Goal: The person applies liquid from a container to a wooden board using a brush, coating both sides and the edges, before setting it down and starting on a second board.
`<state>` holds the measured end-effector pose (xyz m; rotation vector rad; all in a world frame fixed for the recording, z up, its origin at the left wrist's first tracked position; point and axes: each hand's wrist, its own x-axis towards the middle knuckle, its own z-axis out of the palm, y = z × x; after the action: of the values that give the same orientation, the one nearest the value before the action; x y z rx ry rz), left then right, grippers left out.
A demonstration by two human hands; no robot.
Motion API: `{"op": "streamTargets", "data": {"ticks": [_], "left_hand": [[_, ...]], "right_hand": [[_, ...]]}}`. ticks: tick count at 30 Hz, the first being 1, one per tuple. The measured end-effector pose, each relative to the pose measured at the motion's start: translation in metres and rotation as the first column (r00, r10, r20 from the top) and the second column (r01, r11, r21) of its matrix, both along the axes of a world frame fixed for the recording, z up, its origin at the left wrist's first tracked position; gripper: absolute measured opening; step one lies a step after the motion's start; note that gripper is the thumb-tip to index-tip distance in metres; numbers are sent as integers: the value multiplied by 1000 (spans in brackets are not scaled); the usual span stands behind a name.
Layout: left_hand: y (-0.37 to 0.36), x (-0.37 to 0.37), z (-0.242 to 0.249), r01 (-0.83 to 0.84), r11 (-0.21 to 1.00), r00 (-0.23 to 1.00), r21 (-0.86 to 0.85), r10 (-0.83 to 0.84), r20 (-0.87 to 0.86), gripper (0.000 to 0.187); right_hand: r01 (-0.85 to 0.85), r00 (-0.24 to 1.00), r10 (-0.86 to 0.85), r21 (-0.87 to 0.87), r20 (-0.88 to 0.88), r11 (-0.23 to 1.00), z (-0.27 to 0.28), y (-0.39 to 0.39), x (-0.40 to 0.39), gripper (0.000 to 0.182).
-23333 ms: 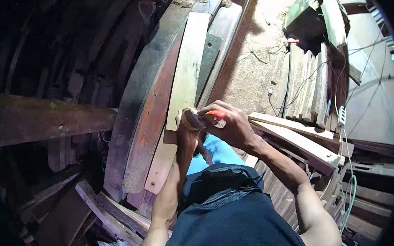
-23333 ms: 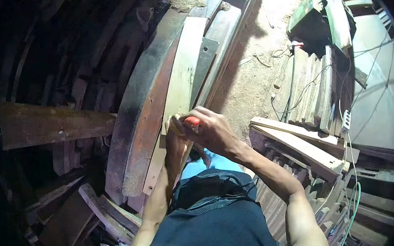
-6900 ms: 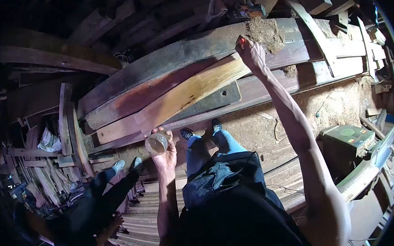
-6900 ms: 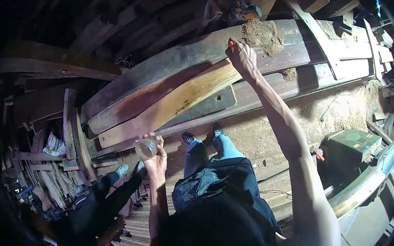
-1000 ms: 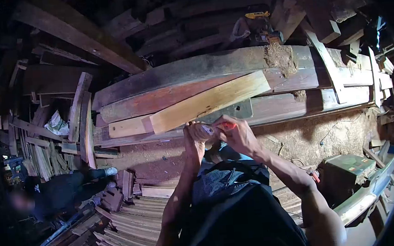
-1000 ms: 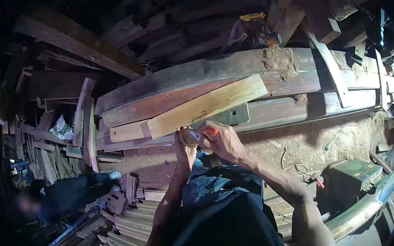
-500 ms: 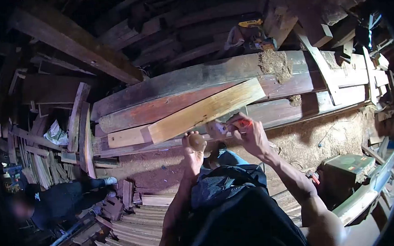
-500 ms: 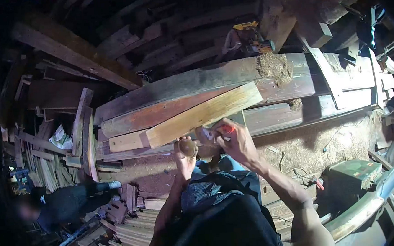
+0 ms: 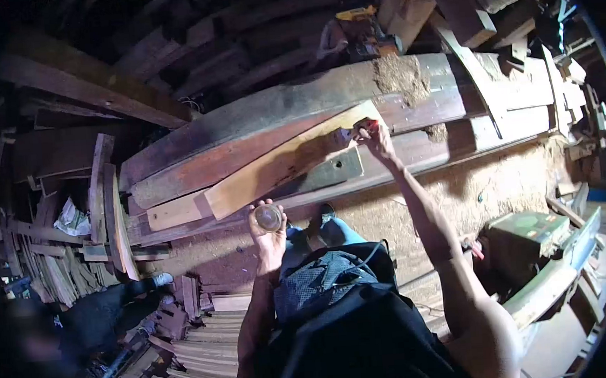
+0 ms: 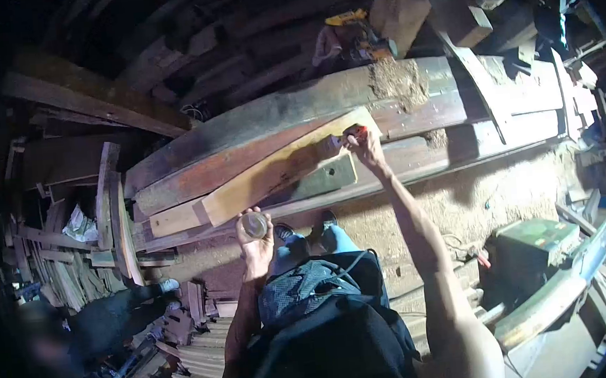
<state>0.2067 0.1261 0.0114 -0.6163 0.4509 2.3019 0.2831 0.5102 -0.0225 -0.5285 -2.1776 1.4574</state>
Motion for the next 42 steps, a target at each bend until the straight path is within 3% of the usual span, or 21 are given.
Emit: {"op": "streamTargets", "data": {"ticks": [1,3,7,10,13,14,16,17,18,21,23,24,26,29,31,35,36,37,39,41,42], "left_hand": [[0,-1,1,4,1000,1000,-8,-4,-22,26],[-4,1,-3,-12,1000,1000,-28,11,-30,27],[-5,-3,1,-15,998,1000,-61,14,-14,26],[-7,-7,4,-8,999,1000,-41,8,-7,27],[-6,-12,3,-7,998,1000,-56,5,-20,27],[-5,-14,4,-5,998,1000,-56,4,-21,27],[-4,-17,6,-13,998,1000,-59,11,-23,27],[-2,-17,11,-12,999,999,-51,10,-33,27],[-1,-17,15,-11,999,999,-44,9,-43,27],[-4,-20,16,-2,999,1000,-38,1,-24,28],[-5,-21,15,8,1000,1000,-28,-8,-20,28],[-5,-21,14,3,1000,1000,-15,-3,-6,29],[-7,-20,12,-7,1000,1000,17,7,9,29],[-8,-19,11,-8,999,1000,38,7,2,29],[-7,-19,13,1,999,1000,51,-1,4,29],[-5,-17,23,-11,1000,1000,-5,11,-2,30],[-4,-17,24,-11,1000,1000,-10,11,-1,30],[-4,-18,25,-10,1000,1000,-15,10,0,30],[-4,-19,26,1,1000,1000,22,-1,-10,30],[-4,-18,28,2,999,1000,52,-1,-13,30],[-5,-18,28,-10,998,1000,54,11,-10,30]], "right_hand": [[74,986,-103,211,128,975,15,6,6,18],[88,992,-117,378,54,922,-10,53,29,17],[268,933,-334,364,133,892,44,87,50,9],[203,959,-269,453,85,868,61,52,36,5],[37,940,-228,591,253,806,56,-20,15,24],[-27,978,-107,620,178,784,39,-39,13,28],[-103,952,-51,473,303,875,53,-97,-6,28],[-102,973,10,389,231,915,55,-113,-11,27],[-211,955,165,172,246,962,58,-117,-17,25],[-131,988,135,-54,70,990,64,-115,-23,21],[-64,994,63,-5,-84,998,23,-82,-16,11],[-21,992,37,-137,119,990,25,-60,0,12],[91,989,-115,224,96,970,20,-6,28,13],[214,919,-353,528,176,822,81,32,42,11],[257,955,-296,447,18,857,85,48,36,7],[19,969,-162,601,186,799,56,25,-5,25],[-217,901,-69,581,429,785,58,4,-21,26],[-171,930,-64,581,362,796,47,-24,-34,26],[-283,900,92,411,426,867,57,-62,-56,26],[-245,941,129,367,313,897,60,-73,-70,26],[-187,966,151,163,210,969,54,-70,-77,21]]}}
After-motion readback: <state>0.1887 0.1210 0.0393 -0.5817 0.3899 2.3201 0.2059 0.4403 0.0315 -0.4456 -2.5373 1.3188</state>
